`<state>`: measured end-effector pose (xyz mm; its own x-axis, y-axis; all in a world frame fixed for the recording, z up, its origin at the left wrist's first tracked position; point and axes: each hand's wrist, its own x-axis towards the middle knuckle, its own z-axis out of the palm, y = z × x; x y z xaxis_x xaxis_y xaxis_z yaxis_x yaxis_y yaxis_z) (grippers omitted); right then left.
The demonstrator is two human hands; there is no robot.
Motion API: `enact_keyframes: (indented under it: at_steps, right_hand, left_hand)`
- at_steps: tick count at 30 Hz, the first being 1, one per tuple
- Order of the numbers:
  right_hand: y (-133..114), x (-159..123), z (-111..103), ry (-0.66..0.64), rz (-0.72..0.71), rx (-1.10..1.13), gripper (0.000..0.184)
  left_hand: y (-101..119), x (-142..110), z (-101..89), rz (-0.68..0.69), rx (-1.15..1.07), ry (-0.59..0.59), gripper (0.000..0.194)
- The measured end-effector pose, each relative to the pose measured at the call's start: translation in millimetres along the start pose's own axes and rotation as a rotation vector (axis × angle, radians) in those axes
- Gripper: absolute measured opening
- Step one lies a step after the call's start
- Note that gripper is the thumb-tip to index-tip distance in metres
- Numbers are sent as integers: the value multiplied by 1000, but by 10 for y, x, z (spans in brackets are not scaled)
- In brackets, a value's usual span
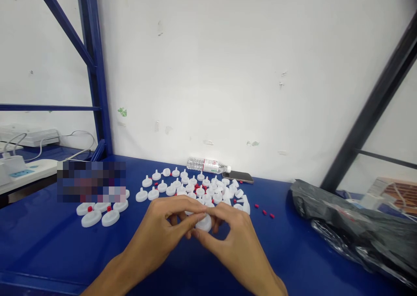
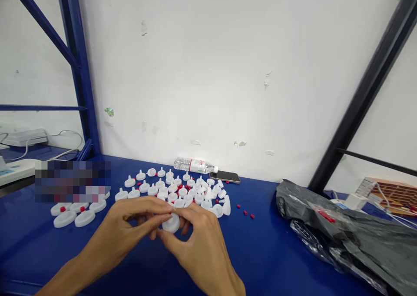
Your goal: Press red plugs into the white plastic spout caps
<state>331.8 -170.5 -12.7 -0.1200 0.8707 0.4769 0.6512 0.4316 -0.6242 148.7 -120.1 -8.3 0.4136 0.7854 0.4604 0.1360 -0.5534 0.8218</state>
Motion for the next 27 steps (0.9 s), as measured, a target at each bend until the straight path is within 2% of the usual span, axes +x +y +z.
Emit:
enact_keyframes:
  at_steps: [1, 5, 9, 18, 20, 23, 25, 27]
  right_hand:
    - [-3, -1, -3, 1, -2, 14, 2]
    - [-8, 8, 2, 10, 13, 67, 16]
    - [-9, 11, 23, 7, 17, 91, 13]
    - [13, -7, 44, -20, 1, 24, 8]
    - [23, -10, 48, -39, 1, 29, 8]
    - [41, -13, 53, -27, 12, 85, 30]
    - [52, -12, 55, 16, 22, 113, 35]
    - [60, -9, 57, 54, 14, 113, 29]
  left_hand:
    - [3, 4, -4, -40, -10, -12, 23]
    - [5, 25, -21, -222, -145, -109, 36]
    - [-1, 28, -45, -227, -220, -155, 32]
    - [12, 18, -52, -254, -124, -151, 30]
    - [-12, 29, -61, -245, -55, -124, 33]
    - [-29, 70, -191, -211, 94, -26, 36]
    - [-13, 107, -379, -199, 244, 81, 39]
    - [14, 142, -626, -170, 455, 204, 38]
